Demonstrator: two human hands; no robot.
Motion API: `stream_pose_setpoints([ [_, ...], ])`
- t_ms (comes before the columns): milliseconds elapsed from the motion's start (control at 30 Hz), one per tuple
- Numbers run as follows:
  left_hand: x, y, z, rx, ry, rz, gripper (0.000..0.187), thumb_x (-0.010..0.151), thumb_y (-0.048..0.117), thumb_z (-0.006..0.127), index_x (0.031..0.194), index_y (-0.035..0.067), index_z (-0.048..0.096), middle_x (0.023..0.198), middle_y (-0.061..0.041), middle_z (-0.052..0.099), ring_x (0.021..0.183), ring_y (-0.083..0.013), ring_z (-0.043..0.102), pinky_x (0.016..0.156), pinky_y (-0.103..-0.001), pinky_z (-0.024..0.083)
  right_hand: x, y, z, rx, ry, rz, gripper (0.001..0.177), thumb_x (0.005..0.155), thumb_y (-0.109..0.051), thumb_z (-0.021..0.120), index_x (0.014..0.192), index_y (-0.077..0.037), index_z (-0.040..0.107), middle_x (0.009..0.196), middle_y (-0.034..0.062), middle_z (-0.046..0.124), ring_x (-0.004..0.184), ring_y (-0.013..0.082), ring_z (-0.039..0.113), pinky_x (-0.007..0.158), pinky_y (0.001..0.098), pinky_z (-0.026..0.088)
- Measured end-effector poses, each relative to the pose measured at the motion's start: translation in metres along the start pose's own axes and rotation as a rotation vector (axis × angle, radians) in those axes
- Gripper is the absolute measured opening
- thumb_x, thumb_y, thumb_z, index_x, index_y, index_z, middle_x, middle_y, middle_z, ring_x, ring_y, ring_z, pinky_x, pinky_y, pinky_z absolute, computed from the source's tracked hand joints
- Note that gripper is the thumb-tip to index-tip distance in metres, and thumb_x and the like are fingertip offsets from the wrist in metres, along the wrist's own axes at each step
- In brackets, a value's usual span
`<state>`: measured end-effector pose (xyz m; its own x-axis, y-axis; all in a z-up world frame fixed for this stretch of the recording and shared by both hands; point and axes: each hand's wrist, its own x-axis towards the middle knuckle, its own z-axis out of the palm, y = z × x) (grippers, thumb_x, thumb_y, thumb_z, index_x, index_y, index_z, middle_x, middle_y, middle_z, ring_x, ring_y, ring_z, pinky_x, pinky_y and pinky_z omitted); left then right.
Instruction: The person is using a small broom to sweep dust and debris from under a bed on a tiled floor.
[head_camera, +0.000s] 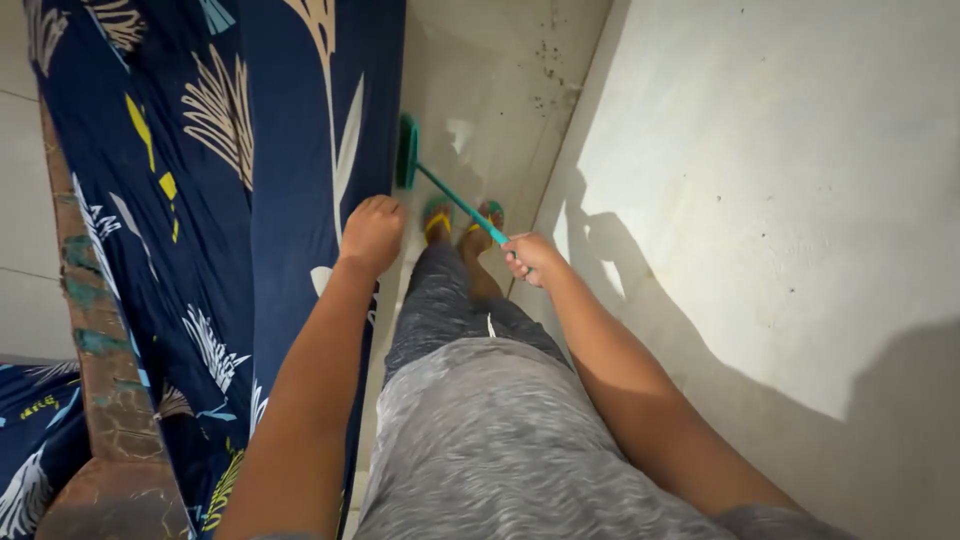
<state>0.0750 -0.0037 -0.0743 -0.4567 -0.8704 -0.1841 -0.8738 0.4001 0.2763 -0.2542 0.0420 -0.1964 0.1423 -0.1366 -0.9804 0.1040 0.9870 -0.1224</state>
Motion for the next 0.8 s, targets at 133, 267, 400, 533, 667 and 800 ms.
stream_pose_setpoints([
  [133, 0.000, -0.010, 0.002, -0.011, -0.055, 0.076, 0.023, 0.079, 0.000, 0.062, 0.099, 0.003, 0.072, 0.110, -0.013, 0.071, 0.117, -0.0300, 0.065, 0.107, -0.039, 0.048, 0.046, 0.005, -0.051, 0.062, -0.010, 0.096, 0.012, 0.097, -0.010, 0.063, 0.102, -0.005, 0.053, 0.068, 0.0044, 0.055, 0.046, 0.0078, 0.041, 0.038, 0.0245, 0.025],
  [267, 0.006, -0.026, 0.001, -0.005, 0.013, 0.177, 0.028, 0.082, 0.002, 0.060, 0.107, 0.001, 0.072, 0.123, -0.015, 0.069, 0.125, -0.0290, 0.062, 0.113, -0.037, 0.044, 0.021, -0.035, -0.064, -0.483, 0.399, -0.210, 0.014, 0.090, -0.011, 0.066, 0.086, 0.002, 0.071, 0.064, 0.0118, 0.062, 0.046, 0.0152, 0.050, 0.037, 0.0288, 0.032],
  [400, 0.015, -0.029, -0.022, 0.084, 0.122, 0.284, 0.029, 0.085, 0.007, 0.060, 0.110, 0.000, 0.072, 0.132, -0.014, 0.067, 0.132, -0.0273, 0.058, 0.120, -0.036, 0.041, -0.017, -0.037, -0.064, -0.896, 0.506, -0.669, 0.018, 0.085, -0.010, 0.071, 0.095, 0.005, 0.076, 0.062, 0.0104, 0.064, 0.048, 0.0113, 0.057, 0.043, 0.0250, 0.041],
  [533, 0.018, -0.035, -0.014, 0.195, 0.121, 0.307, 0.034, 0.085, 0.010, 0.058, 0.115, 0.002, 0.072, 0.136, -0.012, 0.065, 0.134, -0.0258, 0.055, 0.119, -0.034, 0.038, -0.072, -0.054, -0.027, -0.717, 0.398, -0.559, 0.023, 0.090, -0.008, 0.067, 0.107, 0.006, 0.073, 0.062, 0.0067, 0.055, 0.046, 0.0105, 0.047, 0.040, 0.0284, 0.034],
  [667, 0.020, -0.032, -0.007, 0.251, 0.026, 0.303, 0.027, 0.090, 0.012, 0.058, 0.112, 0.004, 0.072, 0.136, -0.011, 0.064, 0.135, -0.0240, 0.054, 0.122, -0.034, 0.036, -0.091, -0.066, -0.015, -0.463, 0.200, -0.164, 0.033, 0.090, -0.005, 0.064, 0.122, 0.002, 0.064, 0.062, 0.0065, 0.053, 0.041, 0.0108, 0.041, 0.034, 0.0296, 0.027],
  [800, 0.023, -0.033, -0.006, 0.309, 0.048, 0.326, 0.031, 0.088, 0.016, 0.057, 0.112, 0.004, 0.073, 0.129, -0.008, 0.066, 0.130, -0.0230, 0.056, 0.120, -0.033, 0.036, -0.044, -0.034, -0.013, -0.515, -0.015, 0.046, 0.019, 0.090, -0.004, 0.065, 0.106, 0.007, 0.065, 0.064, 0.0083, 0.055, 0.041, 0.0096, 0.039, 0.034, 0.0286, 0.023],
])
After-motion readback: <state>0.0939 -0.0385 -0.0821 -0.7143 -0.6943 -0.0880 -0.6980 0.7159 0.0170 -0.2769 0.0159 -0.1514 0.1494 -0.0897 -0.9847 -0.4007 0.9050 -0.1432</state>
